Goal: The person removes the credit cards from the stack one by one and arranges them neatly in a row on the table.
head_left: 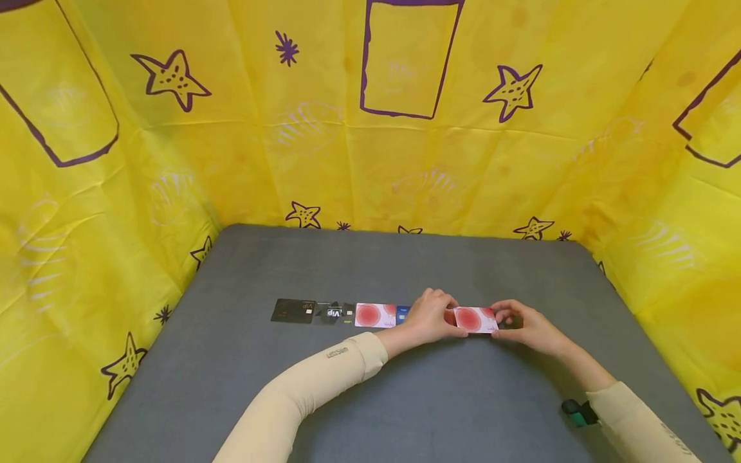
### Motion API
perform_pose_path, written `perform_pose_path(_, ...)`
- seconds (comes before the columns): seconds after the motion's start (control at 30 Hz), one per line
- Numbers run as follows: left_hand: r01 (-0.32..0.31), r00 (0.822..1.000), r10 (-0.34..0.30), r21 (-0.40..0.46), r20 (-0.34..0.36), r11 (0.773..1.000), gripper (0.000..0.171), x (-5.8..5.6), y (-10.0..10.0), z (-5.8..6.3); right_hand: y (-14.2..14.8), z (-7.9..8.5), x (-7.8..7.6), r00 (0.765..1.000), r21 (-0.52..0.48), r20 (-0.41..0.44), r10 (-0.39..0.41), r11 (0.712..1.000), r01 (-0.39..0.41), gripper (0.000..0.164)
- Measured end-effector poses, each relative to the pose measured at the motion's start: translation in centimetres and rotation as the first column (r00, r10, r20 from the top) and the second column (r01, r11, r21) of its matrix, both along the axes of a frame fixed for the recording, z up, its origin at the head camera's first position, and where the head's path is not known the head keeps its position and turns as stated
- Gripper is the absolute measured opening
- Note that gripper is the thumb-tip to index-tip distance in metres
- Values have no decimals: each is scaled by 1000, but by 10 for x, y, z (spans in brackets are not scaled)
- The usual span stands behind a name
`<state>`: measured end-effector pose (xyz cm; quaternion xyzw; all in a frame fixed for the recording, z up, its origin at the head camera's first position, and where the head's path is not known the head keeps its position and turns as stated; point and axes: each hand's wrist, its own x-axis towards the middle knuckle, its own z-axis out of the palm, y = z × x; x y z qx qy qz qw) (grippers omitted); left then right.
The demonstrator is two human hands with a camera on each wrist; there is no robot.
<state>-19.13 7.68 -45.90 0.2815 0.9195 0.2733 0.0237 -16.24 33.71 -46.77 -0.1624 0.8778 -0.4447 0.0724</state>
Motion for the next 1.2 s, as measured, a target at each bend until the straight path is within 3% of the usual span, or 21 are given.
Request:
perform_pose_path(0.53, -28, 997, 20, -97, -79, 995, 52, -3, 33, -9, 26, -1, -1, 1000, 36, -4, 14, 999, -14, 47)
perform_pose_path(1.2, -72, 996, 62, -168, -63, 983, 46, 1, 61, -14, 48, 1, 2, 999, 124, 36, -20, 992, 15, 48)
